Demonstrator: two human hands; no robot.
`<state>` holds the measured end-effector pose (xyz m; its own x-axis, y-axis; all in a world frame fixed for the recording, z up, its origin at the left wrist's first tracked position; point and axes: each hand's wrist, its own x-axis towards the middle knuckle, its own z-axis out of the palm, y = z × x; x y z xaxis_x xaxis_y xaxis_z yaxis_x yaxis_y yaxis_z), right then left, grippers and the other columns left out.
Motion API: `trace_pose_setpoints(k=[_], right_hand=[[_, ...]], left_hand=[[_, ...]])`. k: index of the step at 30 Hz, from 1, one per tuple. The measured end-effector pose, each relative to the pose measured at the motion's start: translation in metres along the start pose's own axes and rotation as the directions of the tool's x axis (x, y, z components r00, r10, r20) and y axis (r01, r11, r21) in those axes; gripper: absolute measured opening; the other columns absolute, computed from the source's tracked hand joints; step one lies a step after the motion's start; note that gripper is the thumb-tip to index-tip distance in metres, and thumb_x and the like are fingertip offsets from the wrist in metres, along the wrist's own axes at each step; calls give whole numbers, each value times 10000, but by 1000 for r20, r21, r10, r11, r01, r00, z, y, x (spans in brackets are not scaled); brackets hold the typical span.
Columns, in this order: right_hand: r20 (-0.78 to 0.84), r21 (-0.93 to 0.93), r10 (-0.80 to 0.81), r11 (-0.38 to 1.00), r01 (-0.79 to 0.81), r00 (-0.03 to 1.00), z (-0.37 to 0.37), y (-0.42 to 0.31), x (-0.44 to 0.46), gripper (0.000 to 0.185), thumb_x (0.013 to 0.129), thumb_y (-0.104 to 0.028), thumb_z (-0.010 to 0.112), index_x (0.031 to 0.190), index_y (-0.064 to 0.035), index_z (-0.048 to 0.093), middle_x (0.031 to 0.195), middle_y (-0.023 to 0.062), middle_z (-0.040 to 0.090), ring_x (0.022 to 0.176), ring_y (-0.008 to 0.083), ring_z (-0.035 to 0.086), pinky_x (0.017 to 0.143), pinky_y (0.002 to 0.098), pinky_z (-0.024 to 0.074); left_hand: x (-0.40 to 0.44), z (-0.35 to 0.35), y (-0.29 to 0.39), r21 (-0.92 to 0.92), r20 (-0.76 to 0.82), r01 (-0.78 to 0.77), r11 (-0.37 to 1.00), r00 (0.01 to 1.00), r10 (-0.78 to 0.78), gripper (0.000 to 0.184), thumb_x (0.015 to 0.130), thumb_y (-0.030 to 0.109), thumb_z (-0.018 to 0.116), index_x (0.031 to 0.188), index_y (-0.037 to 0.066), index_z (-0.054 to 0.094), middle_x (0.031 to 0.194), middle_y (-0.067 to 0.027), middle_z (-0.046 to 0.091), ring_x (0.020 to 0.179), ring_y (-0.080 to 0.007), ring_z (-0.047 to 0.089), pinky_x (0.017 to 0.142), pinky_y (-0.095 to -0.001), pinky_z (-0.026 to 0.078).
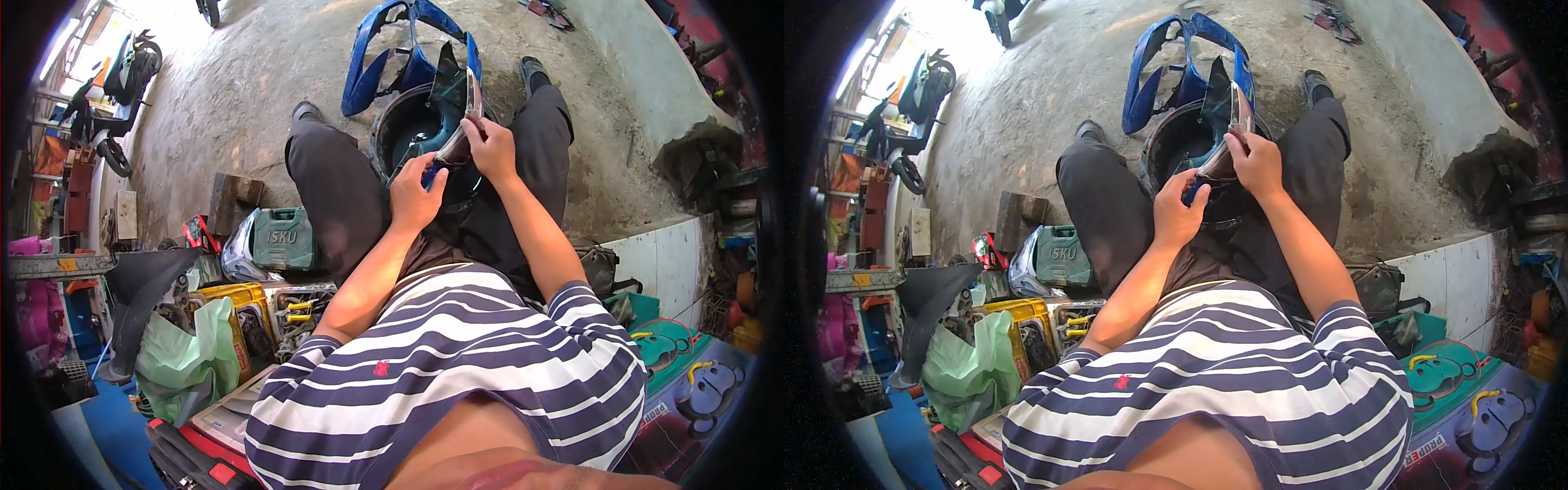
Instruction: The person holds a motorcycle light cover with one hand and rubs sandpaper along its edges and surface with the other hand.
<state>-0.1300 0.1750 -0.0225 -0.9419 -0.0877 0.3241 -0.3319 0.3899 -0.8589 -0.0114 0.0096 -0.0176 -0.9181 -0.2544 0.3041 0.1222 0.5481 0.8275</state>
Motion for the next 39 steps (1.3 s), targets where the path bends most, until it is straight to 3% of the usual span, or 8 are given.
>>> trace_pose_setpoints(k=[3,9,12,18,25,28,33,39], right_hand=[[132,-19,-267,962,271,955,3,-5,-14,258,1015,-235,778,1151,-23,834,1030,245,797,953,384,803,807,425,601],[39,-56,104,993,-102,994,-5,-1,8,274,1023,-241,777,1160,-9,823,1045,239,800,963,395,797,823,413,605],[23,23,-253,967,253,967,4,-3,-7,220,1004,-230,798,1081,-26,828,965,232,774,902,422,771,765,447,588],[11,11,3,1000,-3,1000,0,5,2,256,1016,-256,782,1070,-10,824,953,244,768,894,422,774,762,435,585],[135,-18,-229,972,234,964,2,-4,-14,280,1001,-249,800,1147,-11,823,1010,235,787,945,408,784,813,430,603],[-8,43,41,998,-40,999,3,13,5,259,1011,-249,792,1113,-14,827,1003,237,790,910,402,790,799,427,602],[249,-144,-259,943,300,933,2,1,-12,228,1004,-247,798,1085,-37,832,995,238,785,904,405,784,776,439,599],[9,-46,-119,992,119,993,2,9,6,233,995,-269,801,1064,-48,832,942,226,767,867,426,756,730,468,576]], left_hand=[[1,2,1,-21,-3,-6,1000,1000,6,381,957,193,823,1278,1,753,1082,-179,778,954,-304,763,887,-394,597],[0,1,-3,-9,-14,-14,1000,1000,14,363,956,207,821,1267,30,758,1081,-166,770,952,-328,765,868,-415,602],[0,4,-4,-28,-18,-26,999,1000,25,353,959,217,818,1261,44,761,1077,-159,764,954,-342,765,862,-430,606],[-1,1,-3,-11,-17,-10,1000,1000,10,352,962,219,815,1261,41,760,1080,-162,766,963,-345,766,867,-431,607],[1,3,-5,-16,-5,-8,1000,1000,8,389,959,198,831,1280,-8,753,1095,-177,787,978,-291,773,905,-384,601],[0,2,-3,-6,-1,-4,1000,1000,4,392,959,198,831,1283,-8,752,1100,-176,787,977,-290,771,906,-386,600],[1,4,-4,-10,-6,-18,1000,1000,18,388,958,198,830,1277,-9,753,1098,-180,783,969,-294,770,903,-385,598],[0,2,-4,-15,-13,-7,1000,1000,7,384,958,190,825,1276,-13,753,1099,-185,783,968,-300,771,899,-385,599]])
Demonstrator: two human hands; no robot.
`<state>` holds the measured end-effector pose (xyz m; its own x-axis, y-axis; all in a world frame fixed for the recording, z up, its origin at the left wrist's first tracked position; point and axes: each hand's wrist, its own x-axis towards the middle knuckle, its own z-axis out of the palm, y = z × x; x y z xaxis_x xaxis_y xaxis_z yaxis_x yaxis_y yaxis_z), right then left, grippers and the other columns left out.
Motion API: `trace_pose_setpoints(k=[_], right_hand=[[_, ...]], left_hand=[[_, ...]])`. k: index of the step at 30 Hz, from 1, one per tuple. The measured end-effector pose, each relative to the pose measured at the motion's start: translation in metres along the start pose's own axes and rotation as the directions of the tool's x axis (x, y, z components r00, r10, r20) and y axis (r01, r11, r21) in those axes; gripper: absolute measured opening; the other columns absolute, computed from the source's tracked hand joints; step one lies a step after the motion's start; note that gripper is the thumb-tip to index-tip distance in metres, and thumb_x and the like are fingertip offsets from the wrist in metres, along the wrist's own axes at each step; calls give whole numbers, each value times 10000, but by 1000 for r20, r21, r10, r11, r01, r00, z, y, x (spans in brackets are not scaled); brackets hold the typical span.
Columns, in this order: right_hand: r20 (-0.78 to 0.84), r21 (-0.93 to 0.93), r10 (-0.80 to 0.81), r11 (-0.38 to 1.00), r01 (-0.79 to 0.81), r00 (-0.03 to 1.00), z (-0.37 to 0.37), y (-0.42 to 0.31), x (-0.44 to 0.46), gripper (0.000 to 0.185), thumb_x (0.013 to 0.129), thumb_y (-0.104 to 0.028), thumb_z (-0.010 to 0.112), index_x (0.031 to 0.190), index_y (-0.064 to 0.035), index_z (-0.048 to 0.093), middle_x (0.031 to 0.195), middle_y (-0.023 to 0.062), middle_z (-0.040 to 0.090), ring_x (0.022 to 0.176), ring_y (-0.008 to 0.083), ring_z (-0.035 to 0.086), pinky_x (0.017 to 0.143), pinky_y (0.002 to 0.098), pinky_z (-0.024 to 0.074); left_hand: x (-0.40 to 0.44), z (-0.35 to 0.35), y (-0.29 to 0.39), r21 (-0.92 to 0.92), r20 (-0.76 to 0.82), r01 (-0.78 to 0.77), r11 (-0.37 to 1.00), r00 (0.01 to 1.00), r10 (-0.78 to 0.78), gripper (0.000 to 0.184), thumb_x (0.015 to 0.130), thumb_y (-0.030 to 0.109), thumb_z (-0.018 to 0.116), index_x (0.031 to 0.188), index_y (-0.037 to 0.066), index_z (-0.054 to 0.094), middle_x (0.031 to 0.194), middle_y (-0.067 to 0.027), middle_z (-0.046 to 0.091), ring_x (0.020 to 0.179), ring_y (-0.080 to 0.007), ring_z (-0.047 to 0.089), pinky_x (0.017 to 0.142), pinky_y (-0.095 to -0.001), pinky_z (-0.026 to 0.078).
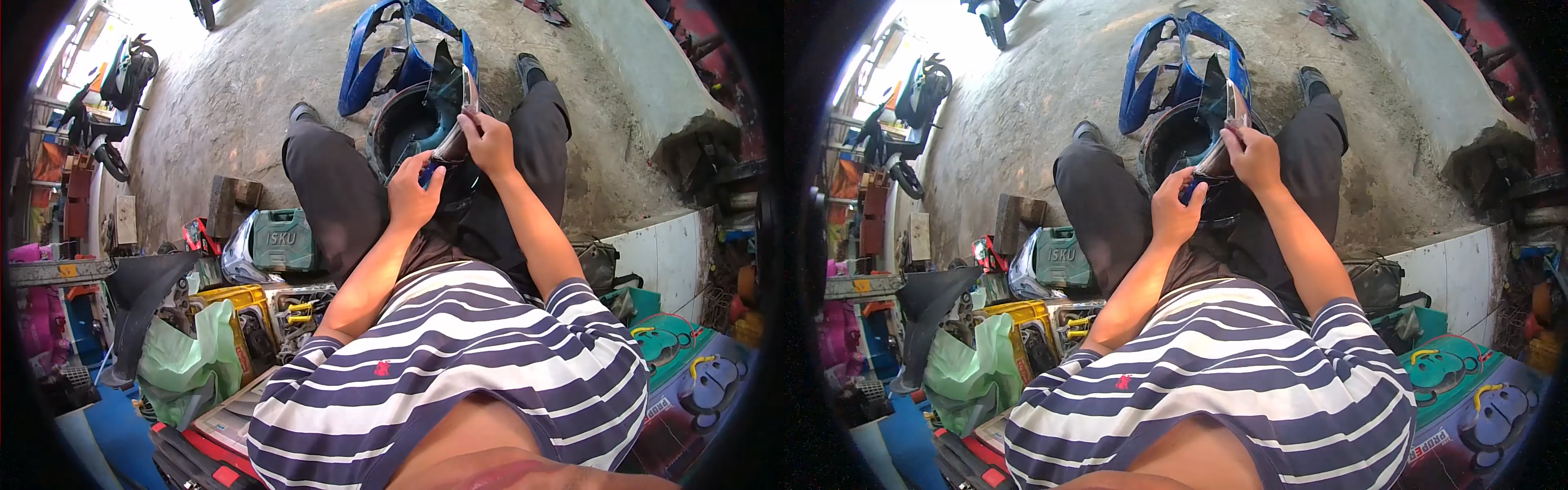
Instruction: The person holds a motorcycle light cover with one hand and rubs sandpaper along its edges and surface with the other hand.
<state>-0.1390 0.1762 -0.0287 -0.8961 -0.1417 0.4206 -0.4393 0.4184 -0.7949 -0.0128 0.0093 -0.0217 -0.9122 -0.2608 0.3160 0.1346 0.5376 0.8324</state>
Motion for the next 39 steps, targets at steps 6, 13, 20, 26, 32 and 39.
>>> trace_pose_setpoints(k=[6,13,20,26,32,39], right_hand=[[104,19,-111,994,110,988,0,-12,-15,221,1008,-258,777,1081,-58,834,933,216,768,865,415,761,740,465,587],[206,-209,-336,903,377,919,-9,-17,-10,241,1014,-272,778,1005,-34,815,880,207,744,818,423,728,694,494,550],[-12,-148,-175,974,172,984,-5,-8,-2,203,998,-258,792,996,-58,823,848,201,727,790,423,713,678,506,538],[10,-26,-123,992,123,992,0,-12,-7,218,1005,-249,784,968,-36,806,838,196,733,787,430,718,682,497,545],[137,-83,-342,931,355,929,-4,-17,-12,328,989,-267,805,814,-7,711,783,205,683,747,440,669,651,511,508],[-42,-41,-209,977,207,977,2,-9,-3,318,976,-239,812,769,-38,678,757,191,660,716,431,662,635,520,498]], left_hand=[[1,0,0,-3,9,-2,1000,1000,2,384,956,176,822,1281,-14,749,1102,-186,783,975,-300,771,900,-385,600],[1,0,1,-5,21,-6,1000,1000,6,373,953,146,807,1286,-12,746,1092,-179,780,964,-300,769,892,-388,600],[4,0,3,-3,29,-13,1000,999,13,383,941,139,809,1289,-7,746,1089,-178,777,954,-294,766,888,-394,599],[0,-1,2,1,18,-5,1000,1000,5,362,950,173,789,1289,51,748,1088,-162,752,955,-342,750,865,-428,598],[1,1,1,-15,20,-8,1000,1000,8,354,954,186,790,1281,58,746,1067,-159,750,948,-344,750,857,-431,598],[-1,-1,3,7,25,-3,1000,1000,3,360,953,164,800,1280,21,750,1088,-171,767,964,-318,760,885,-408,599]])
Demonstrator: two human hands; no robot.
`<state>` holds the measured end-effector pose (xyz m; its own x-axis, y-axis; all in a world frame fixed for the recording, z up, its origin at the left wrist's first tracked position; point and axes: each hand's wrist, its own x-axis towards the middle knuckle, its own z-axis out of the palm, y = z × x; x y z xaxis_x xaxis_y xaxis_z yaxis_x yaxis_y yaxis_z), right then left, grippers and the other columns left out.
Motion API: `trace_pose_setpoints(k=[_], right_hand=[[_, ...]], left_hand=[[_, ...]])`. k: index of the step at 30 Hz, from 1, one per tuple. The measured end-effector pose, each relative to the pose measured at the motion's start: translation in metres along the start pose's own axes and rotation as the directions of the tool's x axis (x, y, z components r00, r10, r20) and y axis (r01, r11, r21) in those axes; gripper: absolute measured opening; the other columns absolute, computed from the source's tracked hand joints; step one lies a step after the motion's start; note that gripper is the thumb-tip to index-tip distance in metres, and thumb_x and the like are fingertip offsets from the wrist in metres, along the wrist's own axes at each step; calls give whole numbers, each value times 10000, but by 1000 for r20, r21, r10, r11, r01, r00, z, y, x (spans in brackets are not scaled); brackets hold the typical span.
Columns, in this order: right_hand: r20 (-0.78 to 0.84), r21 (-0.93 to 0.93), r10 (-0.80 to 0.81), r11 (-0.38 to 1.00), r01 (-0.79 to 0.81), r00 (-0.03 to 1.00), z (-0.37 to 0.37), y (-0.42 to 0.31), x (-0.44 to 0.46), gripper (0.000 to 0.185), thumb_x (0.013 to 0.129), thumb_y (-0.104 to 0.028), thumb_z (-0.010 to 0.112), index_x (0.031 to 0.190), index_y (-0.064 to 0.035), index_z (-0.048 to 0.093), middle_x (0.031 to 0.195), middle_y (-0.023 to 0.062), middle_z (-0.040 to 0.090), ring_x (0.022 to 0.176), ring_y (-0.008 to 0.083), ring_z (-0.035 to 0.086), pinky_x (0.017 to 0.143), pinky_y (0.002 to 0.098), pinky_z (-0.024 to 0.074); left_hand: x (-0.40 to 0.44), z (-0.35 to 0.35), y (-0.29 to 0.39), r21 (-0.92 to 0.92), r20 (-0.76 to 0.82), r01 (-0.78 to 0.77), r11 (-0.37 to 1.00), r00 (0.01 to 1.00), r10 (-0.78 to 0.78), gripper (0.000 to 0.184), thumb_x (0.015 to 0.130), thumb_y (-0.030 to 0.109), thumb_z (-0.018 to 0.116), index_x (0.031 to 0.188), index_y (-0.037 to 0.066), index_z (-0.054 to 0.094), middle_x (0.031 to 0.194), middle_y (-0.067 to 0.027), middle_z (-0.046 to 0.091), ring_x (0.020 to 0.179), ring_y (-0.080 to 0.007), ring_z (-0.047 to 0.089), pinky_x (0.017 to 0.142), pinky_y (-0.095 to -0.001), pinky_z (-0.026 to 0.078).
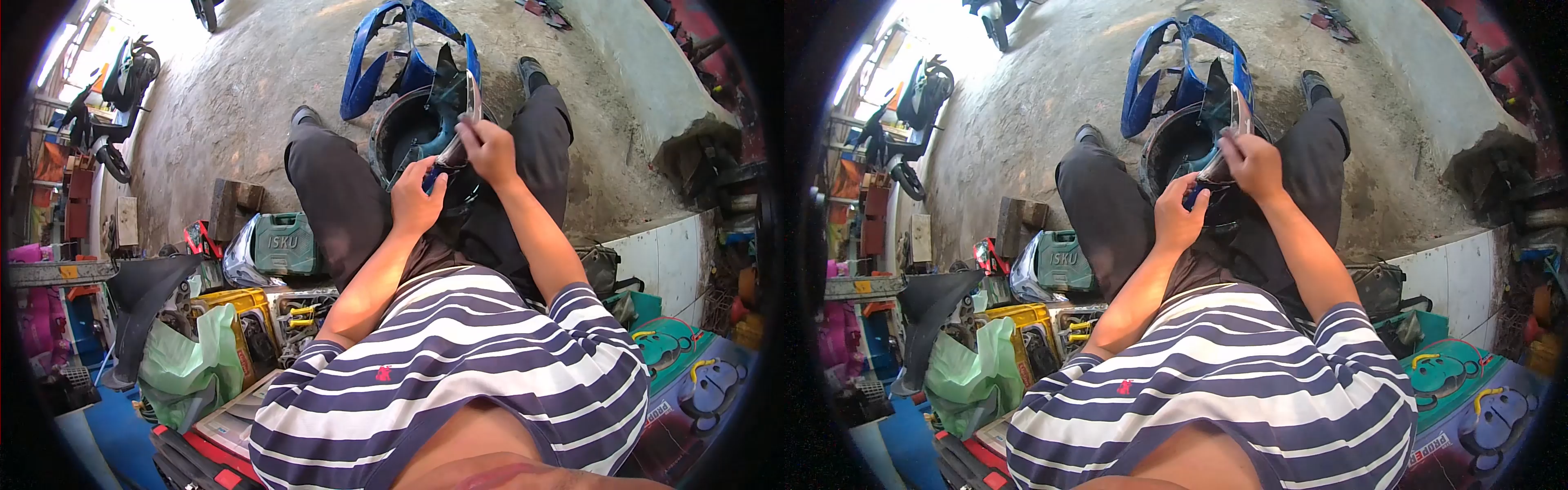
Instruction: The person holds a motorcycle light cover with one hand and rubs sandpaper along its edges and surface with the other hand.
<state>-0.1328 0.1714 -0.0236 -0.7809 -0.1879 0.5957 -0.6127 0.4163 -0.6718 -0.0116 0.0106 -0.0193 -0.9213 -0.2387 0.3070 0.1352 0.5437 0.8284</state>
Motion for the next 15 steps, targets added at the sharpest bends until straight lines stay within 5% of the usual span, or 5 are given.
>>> trace_pose_setpoints(k=[3,8,11,12,15], right_hand=[[208,-30,-152,986,162,966,-6,-15,-8,265,979,-238,807,819,-43,726,774,196,673,733,430,680,643,513,510],[9,73,287,955,-287,958,-1,9,0,236,992,-258,798,1034,-27,817,877,215,738,807,417,737,680,470,550],[190,-13,6,1000,-3,982,-8,-5,-8,241,992,-262,800,1059,-32,827,951,216,774,870,397,772,717,451,569],[345,-69,77,996,-57,936,-8,-5,-14,251,995,-257,797,1121,-43,837,996,221,787,912,382,789,758,443,586],[237,126,73,986,-105,969,-8,-5,-13,274,1001,-264,795,1160,-45,835,995,231,783,898,376,792,768,440,589]], left_hand=[[2,1,-1,-13,-2,0,1000,1000,0,354,951,176,799,1274,39,751,1087,-161,764,962,-331,759,874,-420,600],[1,-2,2,0,6,22,1000,1000,-22,381,949,153,810,1292,-1,748,1111,-176,776,985,-305,763,909,-396,598],[2,0,1,5,7,22,1000,1000,-22,376,950,155,809,1287,-2,750,1101,-176,775,980,-303,762,907,-393,597],[2,0,1,-5,9,23,1000,1000,-23,374,951,158,809,1285,-1,751,1098,-176,774,980,-302,761,908,-393,597],[2,-2,2,-10,10,34,999,999,-34,371,953,164,810,1281,0,752,1092,-176,773,978,-303,761,909,-394,595]])
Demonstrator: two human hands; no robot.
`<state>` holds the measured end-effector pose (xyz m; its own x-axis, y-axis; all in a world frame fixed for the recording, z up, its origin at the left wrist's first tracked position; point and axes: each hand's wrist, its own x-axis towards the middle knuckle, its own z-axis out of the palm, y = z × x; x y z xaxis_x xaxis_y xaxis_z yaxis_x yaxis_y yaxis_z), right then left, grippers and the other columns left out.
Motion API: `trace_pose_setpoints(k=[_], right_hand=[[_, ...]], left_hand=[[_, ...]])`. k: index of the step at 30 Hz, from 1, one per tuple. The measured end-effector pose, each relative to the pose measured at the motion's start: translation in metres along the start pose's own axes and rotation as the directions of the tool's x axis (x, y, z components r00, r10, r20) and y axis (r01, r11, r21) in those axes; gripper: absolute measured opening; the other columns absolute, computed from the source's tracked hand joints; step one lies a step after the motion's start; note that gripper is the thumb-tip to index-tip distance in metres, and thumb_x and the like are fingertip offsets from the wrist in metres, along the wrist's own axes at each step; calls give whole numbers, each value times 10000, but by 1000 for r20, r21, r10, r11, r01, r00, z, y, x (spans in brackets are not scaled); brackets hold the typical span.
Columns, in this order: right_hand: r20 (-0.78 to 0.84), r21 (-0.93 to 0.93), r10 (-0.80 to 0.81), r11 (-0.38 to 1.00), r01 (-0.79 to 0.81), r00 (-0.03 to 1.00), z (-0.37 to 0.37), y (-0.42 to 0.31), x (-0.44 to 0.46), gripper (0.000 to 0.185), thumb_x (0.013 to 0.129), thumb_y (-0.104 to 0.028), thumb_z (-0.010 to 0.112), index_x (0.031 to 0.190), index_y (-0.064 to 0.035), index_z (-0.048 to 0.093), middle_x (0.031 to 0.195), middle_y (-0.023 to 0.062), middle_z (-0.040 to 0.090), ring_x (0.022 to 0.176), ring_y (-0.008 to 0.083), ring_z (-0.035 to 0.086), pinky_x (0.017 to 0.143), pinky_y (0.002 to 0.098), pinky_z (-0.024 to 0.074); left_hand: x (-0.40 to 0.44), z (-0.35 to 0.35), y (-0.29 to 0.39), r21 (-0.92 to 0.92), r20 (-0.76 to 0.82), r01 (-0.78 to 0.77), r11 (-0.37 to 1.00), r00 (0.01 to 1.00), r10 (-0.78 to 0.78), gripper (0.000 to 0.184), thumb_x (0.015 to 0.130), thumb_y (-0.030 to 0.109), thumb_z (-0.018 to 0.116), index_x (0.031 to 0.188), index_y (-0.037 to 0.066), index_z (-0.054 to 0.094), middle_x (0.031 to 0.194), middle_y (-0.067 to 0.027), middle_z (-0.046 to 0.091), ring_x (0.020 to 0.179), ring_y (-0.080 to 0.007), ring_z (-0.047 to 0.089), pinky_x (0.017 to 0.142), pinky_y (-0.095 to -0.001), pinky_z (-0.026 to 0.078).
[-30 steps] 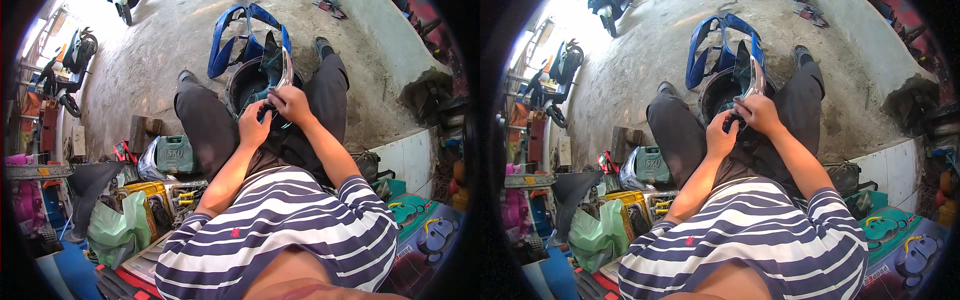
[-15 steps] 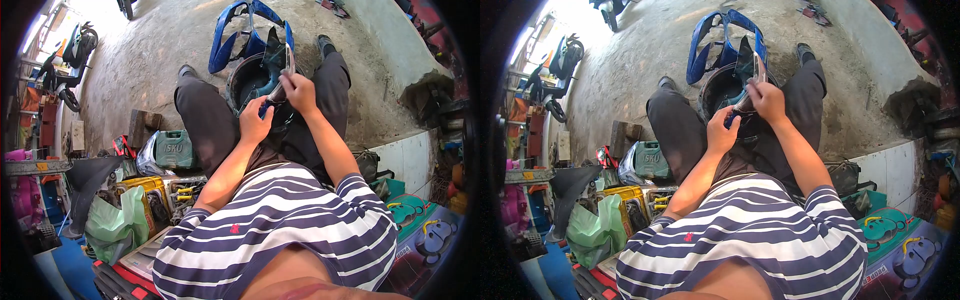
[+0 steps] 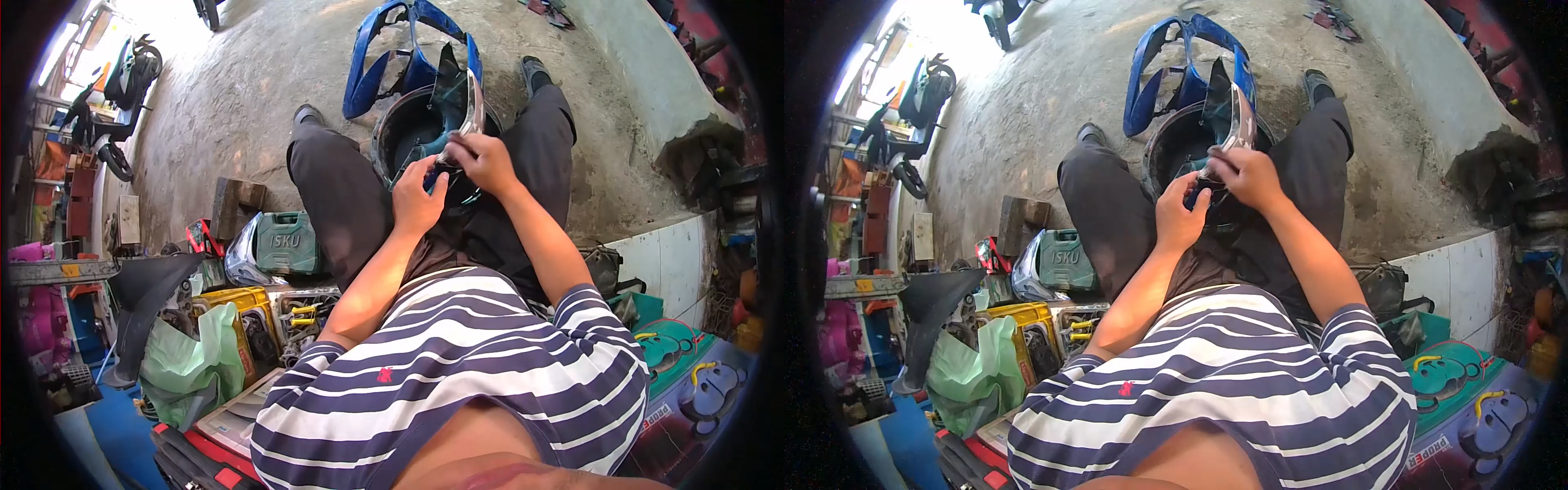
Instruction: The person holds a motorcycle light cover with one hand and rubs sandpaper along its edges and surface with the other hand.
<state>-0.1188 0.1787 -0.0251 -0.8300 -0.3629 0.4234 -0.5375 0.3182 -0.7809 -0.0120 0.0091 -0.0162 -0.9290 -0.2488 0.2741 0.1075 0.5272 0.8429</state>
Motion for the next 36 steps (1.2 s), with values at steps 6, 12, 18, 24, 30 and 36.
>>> trace_pose_setpoints(k=[6,12,18,24,30,36], right_hand=[[-123,-56,74,995,-82,990,0,6,11,252,1013,-256,783,1003,-5,805,904,254,742,836,427,756,707,465,562],[-138,25,242,970,-241,960,-3,5,11,265,991,-277,806,1104,-38,828,943,234,762,864,403,768,741,451,579],[54,-128,-12,992,18,998,1,-7,-2,228,995,-252,800,1038,-29,817,915,222,757,842,418,748,726,464,569],[-131,-16,195,980,-198,972,-4,9,18,254,1007,-256,788,1123,-35,833,950,217,776,867,395,769,760,448,584],[-72,-26,23,999,-25,997,3,-3,3,243,1011,-246,778,1088,-21,829,925,251,752,841,415,767,738,461,571],[-22,-105,-31,994,29,999,-1,7,4,286,1040,-219,775,1175,31,810,953,201,818,837,176,779,742,373,574]], left_hand=[[0,2,1,16,-13,-27,1000,1000,27,380,949,174,812,1283,4,751,1092,-179,772,968,-311,757,903,-401,594],[-1,1,-1,13,-2,-26,1000,1000,26,385,950,179,813,1285,0,749,1101,-181,776,967,-313,757,905,-399,596],[-1,2,-1,0,-16,-17,1000,1000,17,387,951,178,812,1289,1,748,1107,-182,777,968,-310,759,900,-396,597],[-1,2,-2,16,-22,-39,999,999,39,387,953,171,811,1293,-4,746,1120,-185,780,983,-307,766,900,-392,599],[0,3,-2,5,-31,-48,999,998,48,345,961,187,794,1271,43,751,1092,-169,764,967,-353,764,865,-430,607],[0,3,-2,21,-6,-30,999,1000,31,379,957,173,809,1288,-1,750,1108,-186,779,975,-311,764,895,-390,595]])
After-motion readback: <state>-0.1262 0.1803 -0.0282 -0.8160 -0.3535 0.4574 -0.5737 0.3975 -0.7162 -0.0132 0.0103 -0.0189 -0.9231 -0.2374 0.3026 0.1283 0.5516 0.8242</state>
